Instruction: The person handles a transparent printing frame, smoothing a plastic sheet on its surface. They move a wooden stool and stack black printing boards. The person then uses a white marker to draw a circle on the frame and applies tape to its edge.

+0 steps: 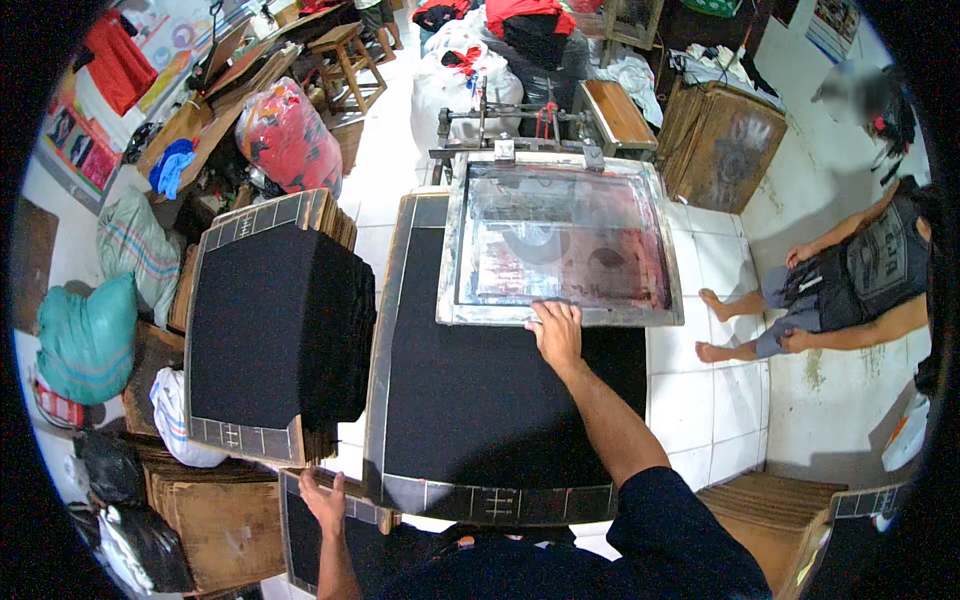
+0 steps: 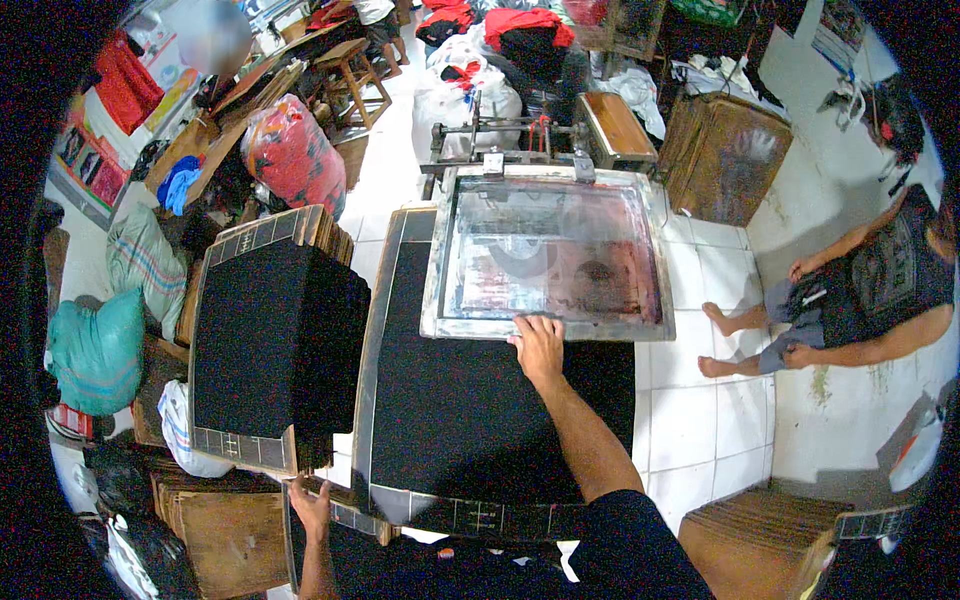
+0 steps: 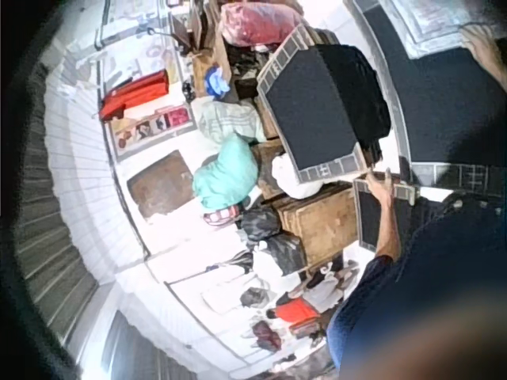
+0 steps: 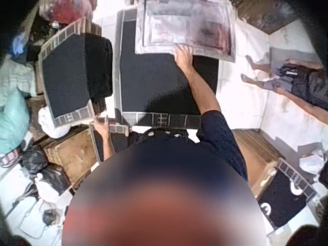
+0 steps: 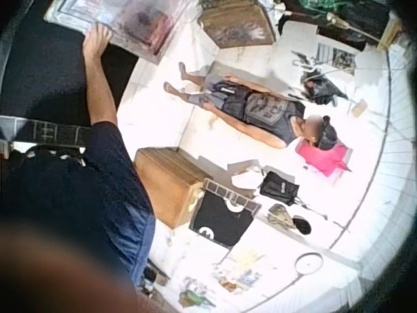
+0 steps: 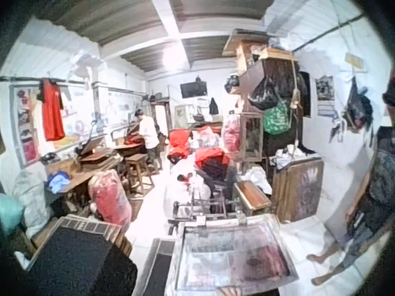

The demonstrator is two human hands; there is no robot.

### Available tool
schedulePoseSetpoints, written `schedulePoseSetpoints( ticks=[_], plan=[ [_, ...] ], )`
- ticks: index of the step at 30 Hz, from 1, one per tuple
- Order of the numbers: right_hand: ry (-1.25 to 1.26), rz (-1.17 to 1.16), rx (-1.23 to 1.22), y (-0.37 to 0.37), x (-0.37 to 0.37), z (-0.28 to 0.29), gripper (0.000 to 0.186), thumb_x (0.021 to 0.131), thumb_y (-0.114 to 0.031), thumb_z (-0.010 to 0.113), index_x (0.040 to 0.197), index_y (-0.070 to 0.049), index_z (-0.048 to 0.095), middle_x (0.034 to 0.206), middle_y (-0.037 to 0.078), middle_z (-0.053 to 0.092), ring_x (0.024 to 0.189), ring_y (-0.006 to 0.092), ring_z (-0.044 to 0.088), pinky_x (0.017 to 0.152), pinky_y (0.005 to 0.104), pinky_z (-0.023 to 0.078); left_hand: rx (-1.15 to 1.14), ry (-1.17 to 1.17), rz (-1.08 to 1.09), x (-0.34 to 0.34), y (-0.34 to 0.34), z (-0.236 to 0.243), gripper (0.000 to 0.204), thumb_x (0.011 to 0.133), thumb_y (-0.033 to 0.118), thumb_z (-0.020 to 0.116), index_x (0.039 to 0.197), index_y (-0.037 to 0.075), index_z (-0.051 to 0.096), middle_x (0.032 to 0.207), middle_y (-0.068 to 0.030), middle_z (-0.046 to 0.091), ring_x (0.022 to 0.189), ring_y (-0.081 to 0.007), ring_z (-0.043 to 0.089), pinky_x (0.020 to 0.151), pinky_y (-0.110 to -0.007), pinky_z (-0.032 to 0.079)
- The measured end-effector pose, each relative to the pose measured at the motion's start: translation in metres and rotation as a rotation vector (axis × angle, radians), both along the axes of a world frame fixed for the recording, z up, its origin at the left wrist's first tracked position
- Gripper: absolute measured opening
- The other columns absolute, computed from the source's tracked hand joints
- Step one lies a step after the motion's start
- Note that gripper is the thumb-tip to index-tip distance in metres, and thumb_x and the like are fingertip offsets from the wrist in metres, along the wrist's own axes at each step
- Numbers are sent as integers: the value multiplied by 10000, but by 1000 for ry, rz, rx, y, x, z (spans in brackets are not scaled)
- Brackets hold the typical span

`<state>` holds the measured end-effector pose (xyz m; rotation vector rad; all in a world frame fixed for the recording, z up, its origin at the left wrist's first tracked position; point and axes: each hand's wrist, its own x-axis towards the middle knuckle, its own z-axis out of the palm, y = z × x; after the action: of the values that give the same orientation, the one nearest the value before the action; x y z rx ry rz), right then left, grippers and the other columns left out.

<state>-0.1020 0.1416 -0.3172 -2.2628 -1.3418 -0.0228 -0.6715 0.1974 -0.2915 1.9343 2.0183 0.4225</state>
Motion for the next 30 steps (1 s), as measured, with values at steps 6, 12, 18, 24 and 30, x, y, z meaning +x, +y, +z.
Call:
schedulePoseSetpoints(
  ticks=[6,12,18,24,30],
  plan=[
    [229,-72,276,-71,-32,20,628,891,-212,733,1450,-45,500,1486,234,481,1373,381,462,1141,443,371,71,-138,-229,31,-1,-8,698,777,269,826,1323,-25,505,1369,-267,496,1261,-458,478,1074,-519,379],
    [491,-543,208,-337,-153,34,298,935,-208,675,1177,-35,702,1107,172,723,1021,288,699,940,355,527,95,-63,-607,129,-26,-9,728,770,277,835,1363,16,503,1488,-252,413,1343,-452,416,1108,-522,360],
    [496,-1330,498,-629,-258,30,208,944,-80,577,1053,-6,738,841,111,745,772,172,695,740,318,553,191,-177,-1034,222,-72,7,670,820,236,795,1375,1,501,1465,-263,444,1319,-448,446,1076,-514,389],
    [223,-1641,845,-789,-303,26,280,887,41,500,1030,16,739,953,107,756,877,161,696,854,294,546,143,-134,-1306,287,-166,10,651,858,323,754,1371,11,501,1487,-248,418,1275,-471,459,1039,-532,403],
    [262,-1748,830,-951,-232,-19,268,879,34,534,1076,16,715,940,83,730,856,149,665,801,282,535,197,-27,-1512,374,-321,-36,657,767,239,791,1319,12,517,1430,-284,446,1213,-472,499,986,-554,438]
  ],
)
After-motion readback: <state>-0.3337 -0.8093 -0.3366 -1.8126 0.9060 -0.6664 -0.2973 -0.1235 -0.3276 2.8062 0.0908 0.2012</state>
